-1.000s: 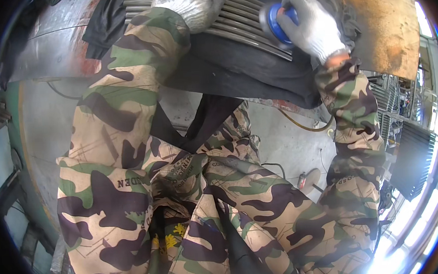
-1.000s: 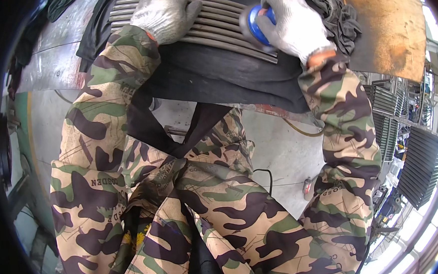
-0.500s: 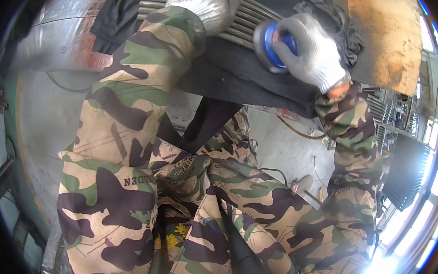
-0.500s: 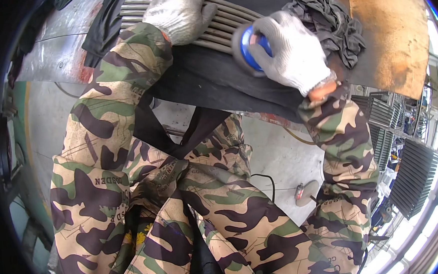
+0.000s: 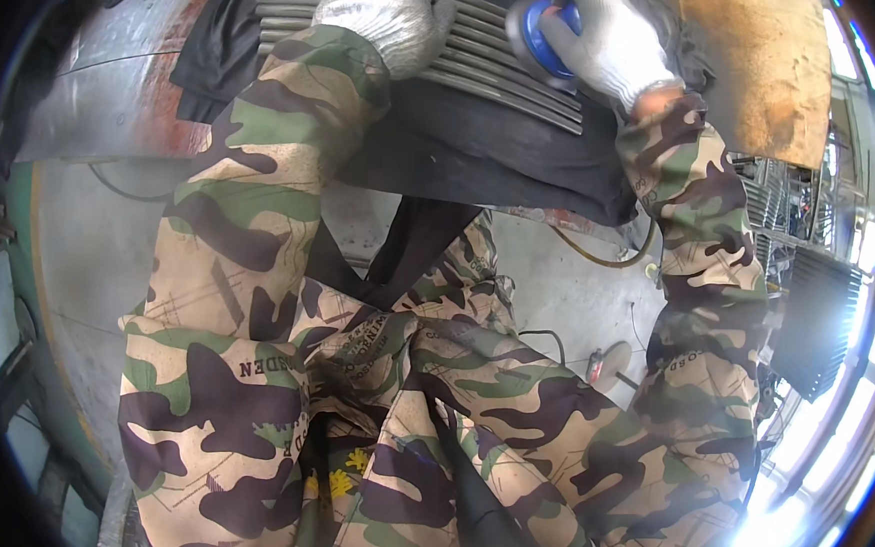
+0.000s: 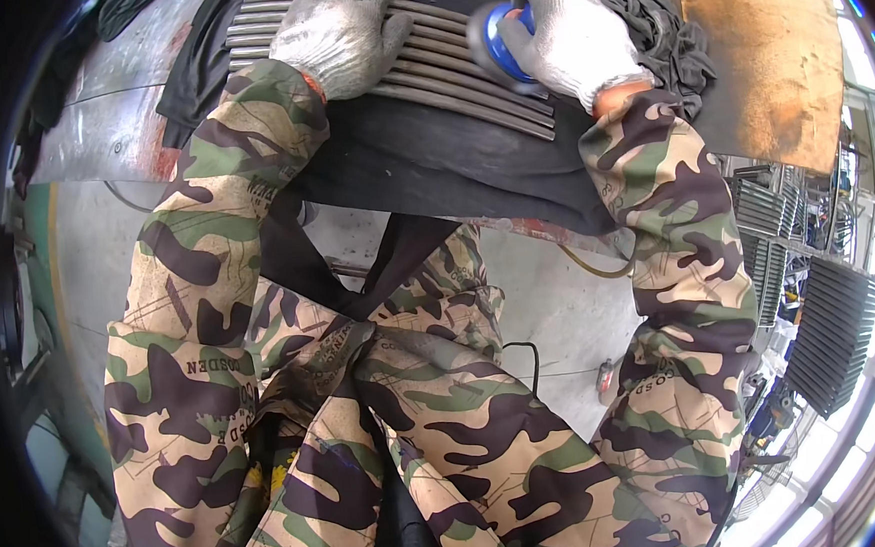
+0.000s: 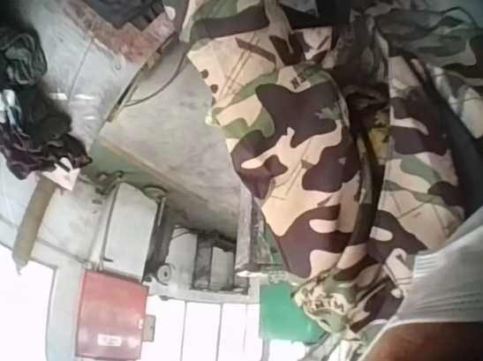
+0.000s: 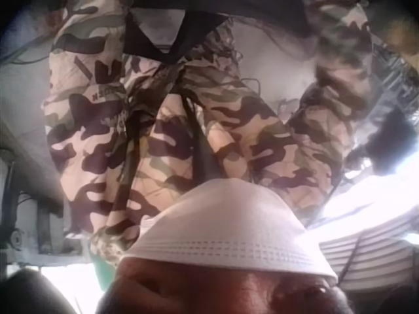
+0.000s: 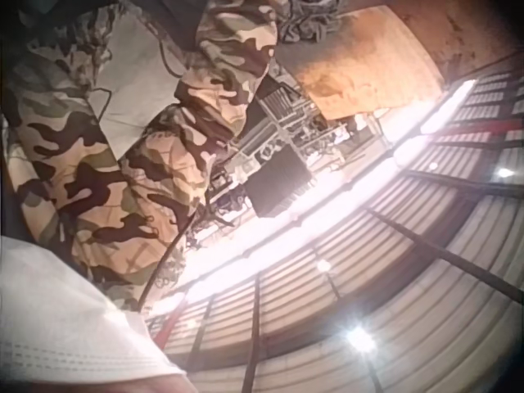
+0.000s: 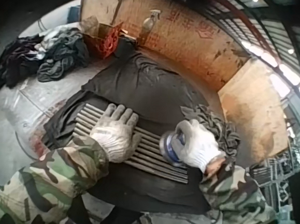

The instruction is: Sanding the surface of a ribbed metal component using a handheld orbital sander

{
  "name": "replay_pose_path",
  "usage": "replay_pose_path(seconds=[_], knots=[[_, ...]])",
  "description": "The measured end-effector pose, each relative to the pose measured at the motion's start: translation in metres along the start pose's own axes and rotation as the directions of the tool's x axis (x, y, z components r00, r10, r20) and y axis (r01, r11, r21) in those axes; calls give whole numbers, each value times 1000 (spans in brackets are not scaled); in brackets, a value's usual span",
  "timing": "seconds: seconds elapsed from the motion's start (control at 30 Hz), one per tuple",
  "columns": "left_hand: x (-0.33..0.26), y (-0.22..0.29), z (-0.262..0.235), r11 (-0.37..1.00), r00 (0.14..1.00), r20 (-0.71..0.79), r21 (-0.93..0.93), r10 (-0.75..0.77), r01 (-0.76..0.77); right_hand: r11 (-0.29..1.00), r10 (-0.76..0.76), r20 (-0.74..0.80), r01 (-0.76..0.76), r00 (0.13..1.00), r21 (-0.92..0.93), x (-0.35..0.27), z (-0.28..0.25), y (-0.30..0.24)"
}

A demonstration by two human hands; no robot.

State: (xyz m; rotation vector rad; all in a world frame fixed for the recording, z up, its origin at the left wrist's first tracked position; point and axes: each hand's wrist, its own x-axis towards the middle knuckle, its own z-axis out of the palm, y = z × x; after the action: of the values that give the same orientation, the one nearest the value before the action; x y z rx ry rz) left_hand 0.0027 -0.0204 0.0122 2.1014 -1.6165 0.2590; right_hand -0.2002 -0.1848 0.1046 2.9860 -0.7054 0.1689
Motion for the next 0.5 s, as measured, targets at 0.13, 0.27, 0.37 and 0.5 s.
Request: replay_pose_path(seconds=[0.13,0.27,0.37,0.5], knots=[[-9,6,-5,1000,999,33,-21,-6,7,985,-162,-31,163,986,59,-29,-1,-15],[-14,1,-2,1000,1000,19,28,8,-8,999,-47,56,47,997,-11,-7,-6,-15],[-20,-1,2,999,1000,4,40,19,-19,1000,-10,72,11,997,-8,5,1,-17],[-20,9,4,989,991,-79,116,104,-95,991,-130,79,126,988,54,-12,-7,-35]])
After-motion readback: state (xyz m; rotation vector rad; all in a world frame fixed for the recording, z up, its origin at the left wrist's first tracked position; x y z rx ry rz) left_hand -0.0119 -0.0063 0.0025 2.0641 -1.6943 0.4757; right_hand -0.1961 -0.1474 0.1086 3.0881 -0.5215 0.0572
